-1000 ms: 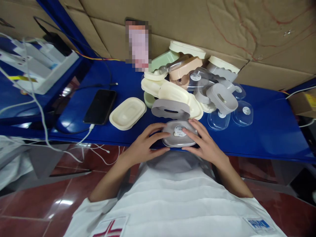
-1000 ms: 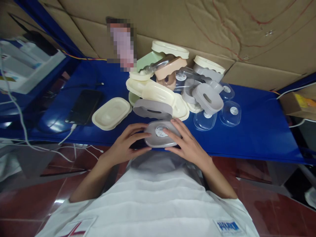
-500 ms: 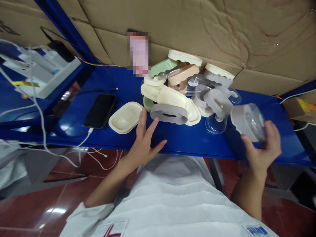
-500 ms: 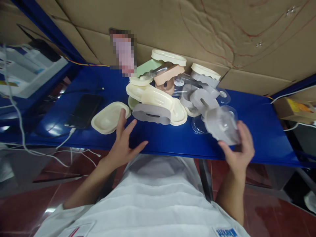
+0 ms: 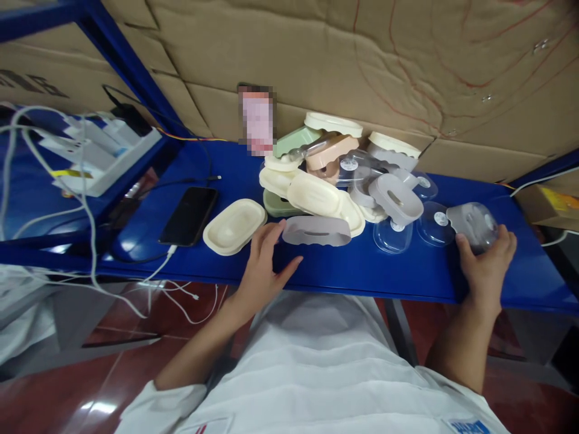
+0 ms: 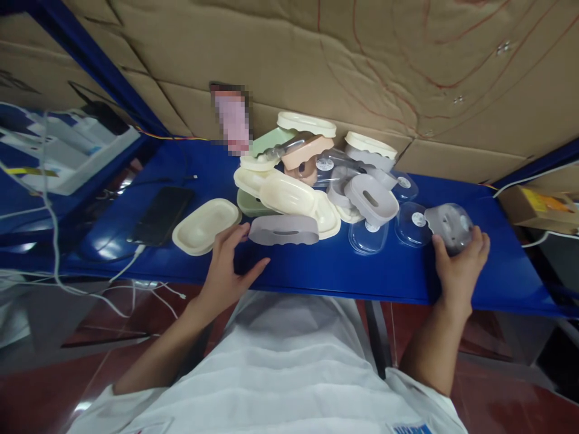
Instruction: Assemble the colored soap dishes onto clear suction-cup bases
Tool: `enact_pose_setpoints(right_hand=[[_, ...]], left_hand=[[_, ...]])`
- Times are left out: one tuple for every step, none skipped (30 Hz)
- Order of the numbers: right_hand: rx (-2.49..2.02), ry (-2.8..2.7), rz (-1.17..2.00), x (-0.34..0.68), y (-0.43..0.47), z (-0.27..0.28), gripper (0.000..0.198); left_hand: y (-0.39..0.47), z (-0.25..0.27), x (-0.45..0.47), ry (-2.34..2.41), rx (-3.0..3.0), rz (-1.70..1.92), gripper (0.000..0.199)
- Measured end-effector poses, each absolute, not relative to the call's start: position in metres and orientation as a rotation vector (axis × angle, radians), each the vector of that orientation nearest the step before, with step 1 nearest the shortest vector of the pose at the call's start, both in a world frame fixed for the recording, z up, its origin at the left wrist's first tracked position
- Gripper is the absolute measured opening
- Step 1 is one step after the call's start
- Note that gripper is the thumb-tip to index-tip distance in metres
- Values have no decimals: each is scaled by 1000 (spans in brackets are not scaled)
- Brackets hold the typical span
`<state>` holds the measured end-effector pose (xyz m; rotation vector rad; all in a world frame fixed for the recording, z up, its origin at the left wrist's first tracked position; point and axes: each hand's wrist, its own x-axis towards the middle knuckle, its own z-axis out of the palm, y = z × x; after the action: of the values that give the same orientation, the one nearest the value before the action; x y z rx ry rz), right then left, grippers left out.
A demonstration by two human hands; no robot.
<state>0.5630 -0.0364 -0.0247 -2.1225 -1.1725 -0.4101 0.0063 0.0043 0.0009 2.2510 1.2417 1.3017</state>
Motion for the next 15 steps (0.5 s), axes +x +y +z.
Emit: enact_pose_setpoints(right_hand=[[-2155,-1141,-386,560,-36,-24,115],[-2177,-1121,-371,557,-35,-22,115],[-2186,-1117,-365,555,-34,-20,115],[-2187,-1122,-365,554,-33,-18,115],[-2187,-1125,-372,554,-32,-16,116],[-2197,-1113,-383,555,-31,-15,116],[-2223,-1087,-393,558,-30,-14,117],[-2259,-1054,-403,562,-29,-14,117],[-2296,-1028,-409,566,-28,-15,117],[-2327,-1015,-408,571,-27,-17,117],[-2353,-1008,-398,575,-27,-18,118],[-2370,-997,-393,579,-26,-18,119],[-2370,-989,-408,580,-27,-17,120],[-2339,-1013,-446,578,-28,-15,120],[-2278,-1075,-490,572,-30,-11,117]], left_hand=[[6,1,8,1253,2211,1286,85],[7,1,9,1259,2175,1270,88],[8,1,9,1259,2150,1251,90],[9,1,10,1256,2137,1232,92],[10,0,10,1251,2132,1210,92],[10,0,10,1246,2131,1186,92],[10,1,10,1244,2131,1157,91],[10,1,10,1244,2134,1132,91],[11,2,10,1247,2143,1113,91],[12,3,11,1252,2165,1107,92],[13,5,12,1257,2204,1114,92],[16,7,14,1263,2259,1137,92],[18,10,17,1264,2324,1167,90],[21,14,20,1262,2396,1194,88],[25,17,22,1255,2469,1209,84]])
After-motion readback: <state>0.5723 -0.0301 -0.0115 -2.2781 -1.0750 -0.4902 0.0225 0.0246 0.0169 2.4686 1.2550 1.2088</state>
